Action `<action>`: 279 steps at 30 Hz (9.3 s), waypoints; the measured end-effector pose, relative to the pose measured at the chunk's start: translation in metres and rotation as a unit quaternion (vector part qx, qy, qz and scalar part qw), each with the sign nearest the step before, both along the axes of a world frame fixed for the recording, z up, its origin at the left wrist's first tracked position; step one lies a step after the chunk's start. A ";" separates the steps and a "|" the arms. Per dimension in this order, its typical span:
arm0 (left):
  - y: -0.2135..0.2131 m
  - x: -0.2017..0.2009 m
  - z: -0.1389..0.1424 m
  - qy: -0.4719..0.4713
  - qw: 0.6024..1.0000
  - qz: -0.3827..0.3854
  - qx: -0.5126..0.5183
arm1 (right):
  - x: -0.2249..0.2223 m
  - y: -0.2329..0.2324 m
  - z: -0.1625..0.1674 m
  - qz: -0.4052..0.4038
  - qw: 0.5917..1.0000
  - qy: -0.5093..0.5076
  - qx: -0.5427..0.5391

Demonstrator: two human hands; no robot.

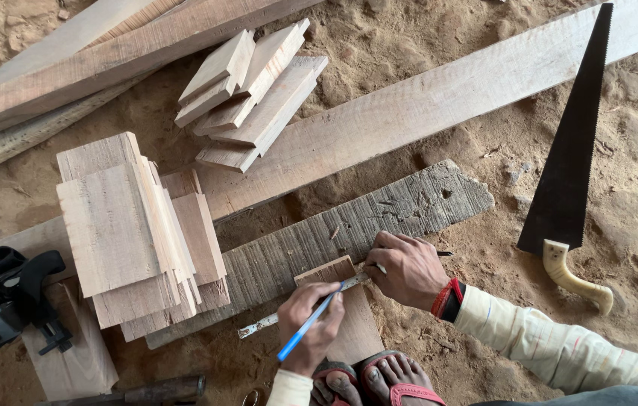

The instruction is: The person measures and marks multiple small wooden blocks using a tape measure, a blue pen, and a hand saw as a straightedge. They repeatedly measure dimensions, mark lines, and stack the marked pieces.

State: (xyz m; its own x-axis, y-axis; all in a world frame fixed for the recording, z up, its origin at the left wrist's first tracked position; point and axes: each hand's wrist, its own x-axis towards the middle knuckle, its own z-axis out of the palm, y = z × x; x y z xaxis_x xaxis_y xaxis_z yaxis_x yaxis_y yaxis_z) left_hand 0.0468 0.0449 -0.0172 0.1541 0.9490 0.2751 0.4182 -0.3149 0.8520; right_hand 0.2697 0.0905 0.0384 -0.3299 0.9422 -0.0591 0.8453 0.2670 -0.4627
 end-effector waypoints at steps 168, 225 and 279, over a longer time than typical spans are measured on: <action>0.022 0.001 0.033 0.031 0.999 0.014 0.009 | -0.004 0.012 -0.005 -0.011 1.000 -0.015 -0.012; 0.028 0.013 0.027 0.050 0.999 0.012 0.019 | -0.005 0.013 -0.006 -0.025 0.999 -0.028 -0.020; -0.015 -0.051 0.024 -0.051 0.984 0.149 -0.087 | 0.014 0.018 -0.019 0.040 0.990 -0.081 -0.107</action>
